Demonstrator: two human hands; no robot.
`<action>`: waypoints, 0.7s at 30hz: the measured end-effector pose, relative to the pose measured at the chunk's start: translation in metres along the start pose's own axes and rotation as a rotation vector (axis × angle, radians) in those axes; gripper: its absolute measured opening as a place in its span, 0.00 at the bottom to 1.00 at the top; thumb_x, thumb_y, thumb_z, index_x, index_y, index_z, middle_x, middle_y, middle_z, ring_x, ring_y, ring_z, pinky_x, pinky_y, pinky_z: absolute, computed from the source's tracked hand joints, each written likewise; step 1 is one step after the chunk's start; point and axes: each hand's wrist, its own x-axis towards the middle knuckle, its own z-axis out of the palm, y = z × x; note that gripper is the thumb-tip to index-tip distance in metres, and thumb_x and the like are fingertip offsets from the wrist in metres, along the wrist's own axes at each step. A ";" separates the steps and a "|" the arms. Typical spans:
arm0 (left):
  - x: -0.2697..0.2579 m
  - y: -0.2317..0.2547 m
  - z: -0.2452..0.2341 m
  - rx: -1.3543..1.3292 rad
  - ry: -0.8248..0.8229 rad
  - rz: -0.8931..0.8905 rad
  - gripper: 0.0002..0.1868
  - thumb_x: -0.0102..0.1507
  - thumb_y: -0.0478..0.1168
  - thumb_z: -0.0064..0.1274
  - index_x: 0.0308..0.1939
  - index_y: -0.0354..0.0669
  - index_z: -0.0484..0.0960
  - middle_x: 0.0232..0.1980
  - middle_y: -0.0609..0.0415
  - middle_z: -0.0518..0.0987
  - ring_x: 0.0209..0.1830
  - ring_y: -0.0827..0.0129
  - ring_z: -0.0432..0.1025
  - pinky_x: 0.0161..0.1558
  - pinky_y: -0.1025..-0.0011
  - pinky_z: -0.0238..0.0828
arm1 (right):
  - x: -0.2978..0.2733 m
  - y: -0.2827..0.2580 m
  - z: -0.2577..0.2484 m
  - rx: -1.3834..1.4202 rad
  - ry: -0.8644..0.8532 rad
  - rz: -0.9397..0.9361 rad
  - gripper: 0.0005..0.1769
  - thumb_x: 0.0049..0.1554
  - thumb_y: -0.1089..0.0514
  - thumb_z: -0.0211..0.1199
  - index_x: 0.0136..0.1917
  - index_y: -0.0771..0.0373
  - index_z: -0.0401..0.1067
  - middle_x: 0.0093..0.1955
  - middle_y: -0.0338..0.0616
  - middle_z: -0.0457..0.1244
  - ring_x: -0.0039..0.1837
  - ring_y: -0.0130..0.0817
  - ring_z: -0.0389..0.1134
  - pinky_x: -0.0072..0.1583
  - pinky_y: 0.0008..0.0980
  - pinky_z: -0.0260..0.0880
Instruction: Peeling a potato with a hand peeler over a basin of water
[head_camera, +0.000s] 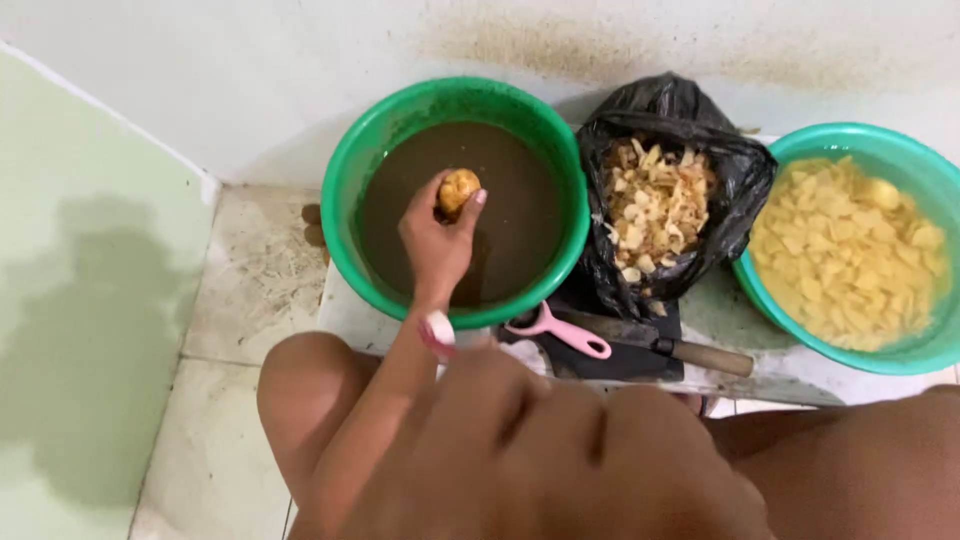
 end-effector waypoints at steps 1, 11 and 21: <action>0.000 -0.007 0.001 0.018 0.009 0.002 0.25 0.54 0.43 0.76 0.51 0.39 0.85 0.44 0.39 0.84 0.46 0.46 0.81 0.48 0.56 0.78 | 0.013 0.009 0.010 -0.003 -0.004 -0.003 0.15 0.49 0.59 0.62 0.25 0.40 0.71 0.29 0.31 0.66 0.36 0.46 0.73 0.33 0.40 0.65; -0.002 0.000 -0.006 0.022 -0.075 -0.001 0.20 0.60 0.48 0.66 0.51 0.43 0.83 0.49 0.53 0.85 0.48 0.64 0.79 0.52 0.68 0.75 | 0.171 0.067 0.157 0.120 -0.225 0.062 0.11 0.54 0.61 0.57 0.38 0.51 0.80 0.40 0.44 0.72 0.46 0.54 0.75 0.41 0.45 0.71; -0.003 -0.005 -0.005 -0.020 -0.024 -0.103 0.27 0.53 0.41 0.75 0.53 0.35 0.84 0.47 0.38 0.83 0.51 0.43 0.79 0.54 0.52 0.77 | 0.213 0.025 0.257 0.321 -0.160 -0.045 0.11 0.52 0.56 0.59 0.42 0.58 0.81 0.40 0.50 0.73 0.48 0.55 0.77 0.49 0.57 0.75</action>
